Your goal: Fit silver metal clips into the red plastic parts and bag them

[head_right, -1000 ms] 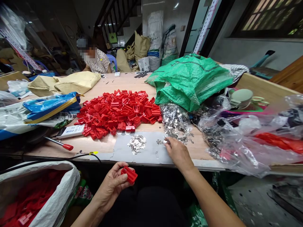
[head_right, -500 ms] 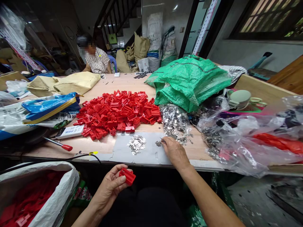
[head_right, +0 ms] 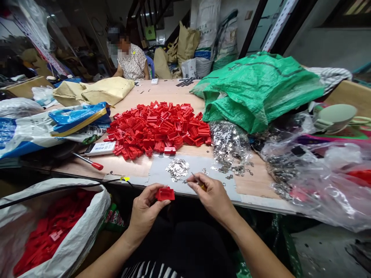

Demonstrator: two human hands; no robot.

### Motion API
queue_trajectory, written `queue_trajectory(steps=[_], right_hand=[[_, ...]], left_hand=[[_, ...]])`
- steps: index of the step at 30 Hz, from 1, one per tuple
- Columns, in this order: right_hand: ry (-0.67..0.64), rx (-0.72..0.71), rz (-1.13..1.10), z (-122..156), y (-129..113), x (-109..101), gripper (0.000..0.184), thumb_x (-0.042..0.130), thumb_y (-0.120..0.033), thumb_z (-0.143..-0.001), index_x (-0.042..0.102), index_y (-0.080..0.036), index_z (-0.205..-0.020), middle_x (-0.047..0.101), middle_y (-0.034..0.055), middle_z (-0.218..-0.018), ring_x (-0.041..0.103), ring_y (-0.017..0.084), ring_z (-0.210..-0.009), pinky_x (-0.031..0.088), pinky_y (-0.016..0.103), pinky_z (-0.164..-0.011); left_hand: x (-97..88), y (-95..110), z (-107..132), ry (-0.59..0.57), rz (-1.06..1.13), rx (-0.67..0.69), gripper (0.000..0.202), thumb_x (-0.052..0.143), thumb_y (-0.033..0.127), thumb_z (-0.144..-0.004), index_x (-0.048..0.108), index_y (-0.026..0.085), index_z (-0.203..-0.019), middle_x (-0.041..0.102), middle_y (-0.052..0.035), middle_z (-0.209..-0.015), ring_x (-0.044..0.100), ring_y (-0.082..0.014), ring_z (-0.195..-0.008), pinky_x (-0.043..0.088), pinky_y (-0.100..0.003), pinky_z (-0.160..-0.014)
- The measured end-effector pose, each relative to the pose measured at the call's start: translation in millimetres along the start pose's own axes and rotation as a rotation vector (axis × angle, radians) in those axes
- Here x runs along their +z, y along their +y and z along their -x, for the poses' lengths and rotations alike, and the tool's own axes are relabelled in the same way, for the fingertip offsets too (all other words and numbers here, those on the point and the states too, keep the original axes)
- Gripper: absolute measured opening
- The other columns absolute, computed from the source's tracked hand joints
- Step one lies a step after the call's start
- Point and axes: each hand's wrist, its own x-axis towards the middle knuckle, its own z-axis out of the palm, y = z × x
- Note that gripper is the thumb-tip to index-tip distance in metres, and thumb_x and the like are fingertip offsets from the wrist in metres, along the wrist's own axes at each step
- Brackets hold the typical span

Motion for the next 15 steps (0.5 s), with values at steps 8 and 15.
queue_trajectory(steps=[8, 15], right_hand=[[-0.120, -0.133, 0.051, 12, -24, 27, 0.009, 0.052, -0.025, -0.092, 0.060, -0.021, -0.089, 0.067, 0.0003, -0.078, 0.060, 0.014, -0.066, 0.045, 0.025, -0.064], [-0.148, -0.190, 0.072, 11, -19, 29, 0.011, 0.050, -0.018, -0.091, 0.060, -0.021, -0.090, 0.065, 0.0018, -0.083, 0.062, 0.016, -0.075, 0.046, 0.026, -0.068]], left_hand=[[-0.3, 0, -2, -0.010, -0.365, 0.328, 0.032, 0.077, 0.017, -0.070, 0.072, 0.024, -0.101, 0.074, -0.0044, -0.097, 0.068, -0.0219, -0.090, 0.051, -0.031, -0.088], [1.2, -3, -2, -0.036, -0.599, 0.638, 0.035, 0.072, 0.014, -0.076, 0.064, 0.020, -0.110, 0.074, -0.0049, -0.098, 0.070, -0.0173, -0.087, 0.056, -0.027, -0.082]])
